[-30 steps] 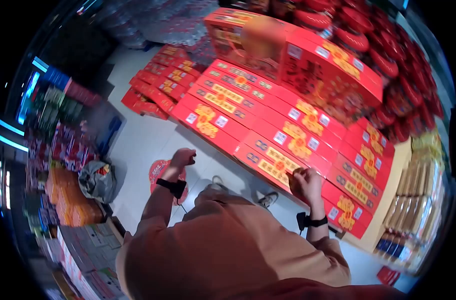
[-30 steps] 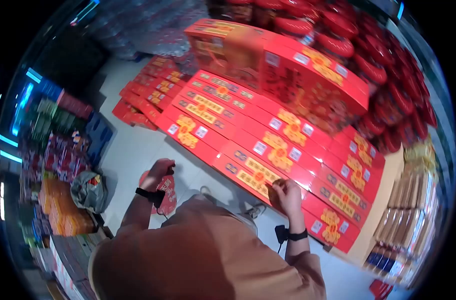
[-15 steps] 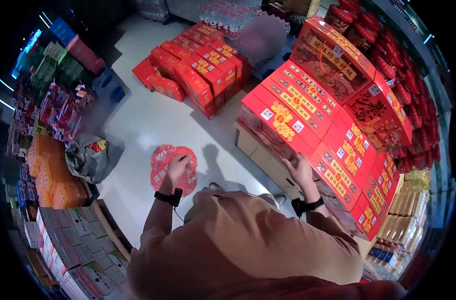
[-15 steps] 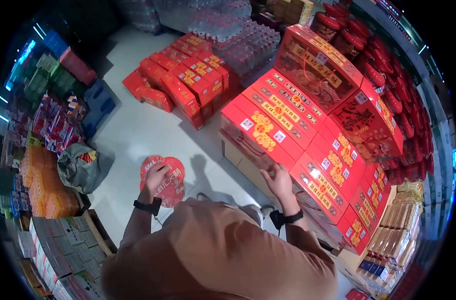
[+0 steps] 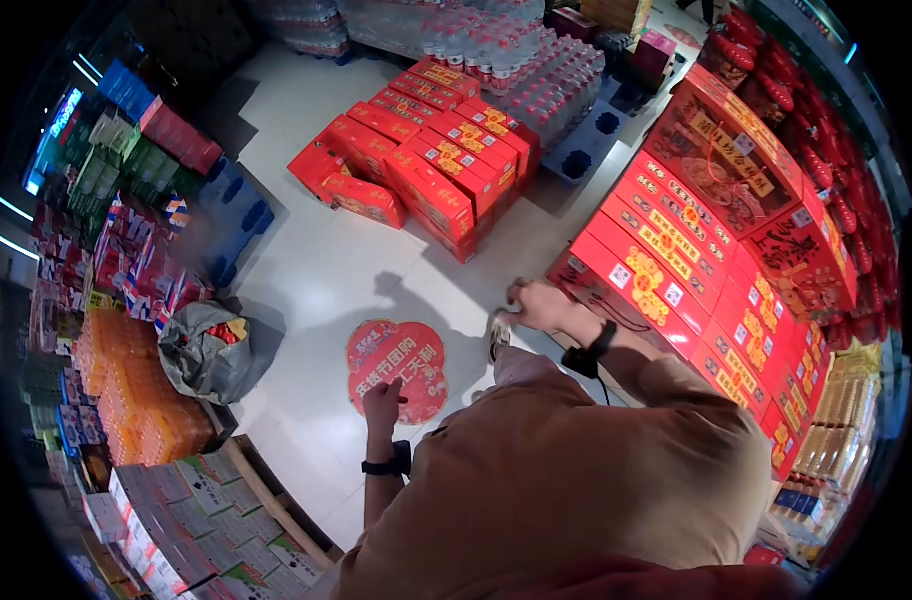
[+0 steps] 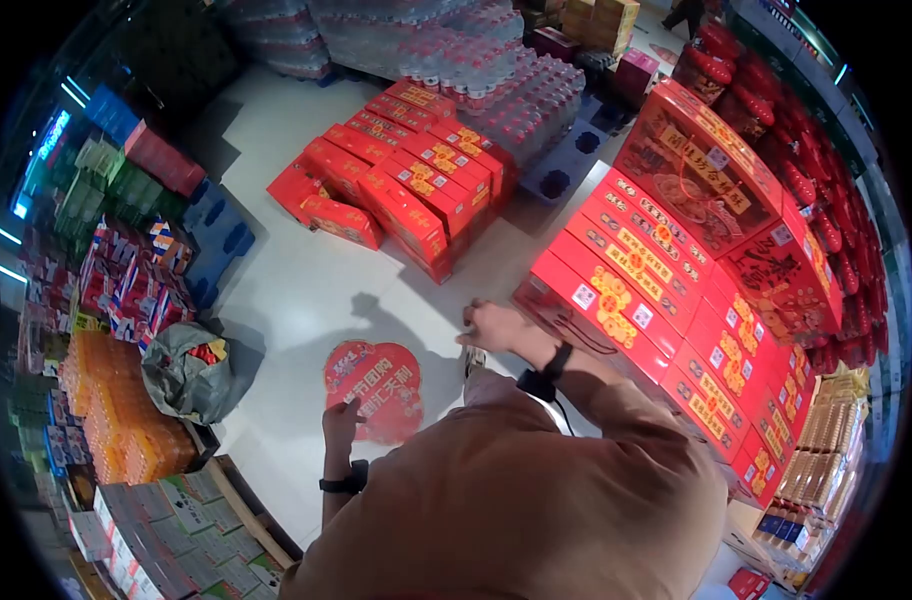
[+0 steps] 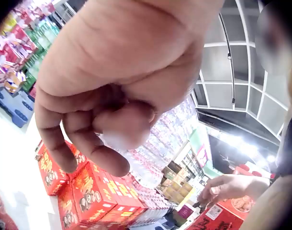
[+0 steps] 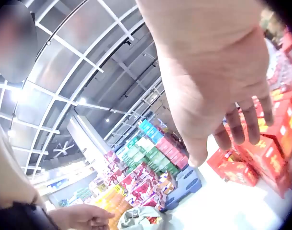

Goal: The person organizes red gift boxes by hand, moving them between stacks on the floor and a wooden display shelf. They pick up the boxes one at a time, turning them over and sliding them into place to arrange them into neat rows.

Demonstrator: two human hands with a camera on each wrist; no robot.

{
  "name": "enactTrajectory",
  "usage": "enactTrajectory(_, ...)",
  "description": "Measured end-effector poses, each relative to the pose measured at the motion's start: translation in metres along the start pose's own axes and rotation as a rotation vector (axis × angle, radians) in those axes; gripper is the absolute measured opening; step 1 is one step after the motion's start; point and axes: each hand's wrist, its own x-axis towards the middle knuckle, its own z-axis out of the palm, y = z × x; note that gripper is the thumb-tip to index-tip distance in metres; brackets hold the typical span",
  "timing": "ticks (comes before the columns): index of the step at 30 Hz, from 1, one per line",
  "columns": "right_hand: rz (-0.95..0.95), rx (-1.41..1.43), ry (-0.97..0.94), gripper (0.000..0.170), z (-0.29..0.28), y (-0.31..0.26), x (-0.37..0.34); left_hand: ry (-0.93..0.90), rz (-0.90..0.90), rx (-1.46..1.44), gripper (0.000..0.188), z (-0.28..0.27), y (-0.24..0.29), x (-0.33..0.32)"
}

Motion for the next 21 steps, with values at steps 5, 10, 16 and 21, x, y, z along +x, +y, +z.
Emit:
enactTrajectory(5, -0.074, 0.016, -0.085, 0.050, -0.017, -0.009, 0.160, 0.123, -0.001, 0.197, 0.043, -0.029, 0.029, 0.046)
enactTrajectory(10, -0.071, 0.057, -0.001, 0.050, -0.043, 0.014, 0.291, 0.228, -0.004, 0.315, 0.042, -0.061, 0.074, 0.111)
enactTrajectory(16, 0.073, 0.130, -0.092, 0.052, -0.090, 0.098, 0.379, 0.222, 0.002, 0.478, 0.041, -0.067, 0.135, 0.200)
enactTrajectory(21, 0.148, 0.317, -0.005, 0.049, -0.037, 0.188, 0.421, -0.081, 0.050, 0.770, 0.043, -0.072, 0.160, 0.273)
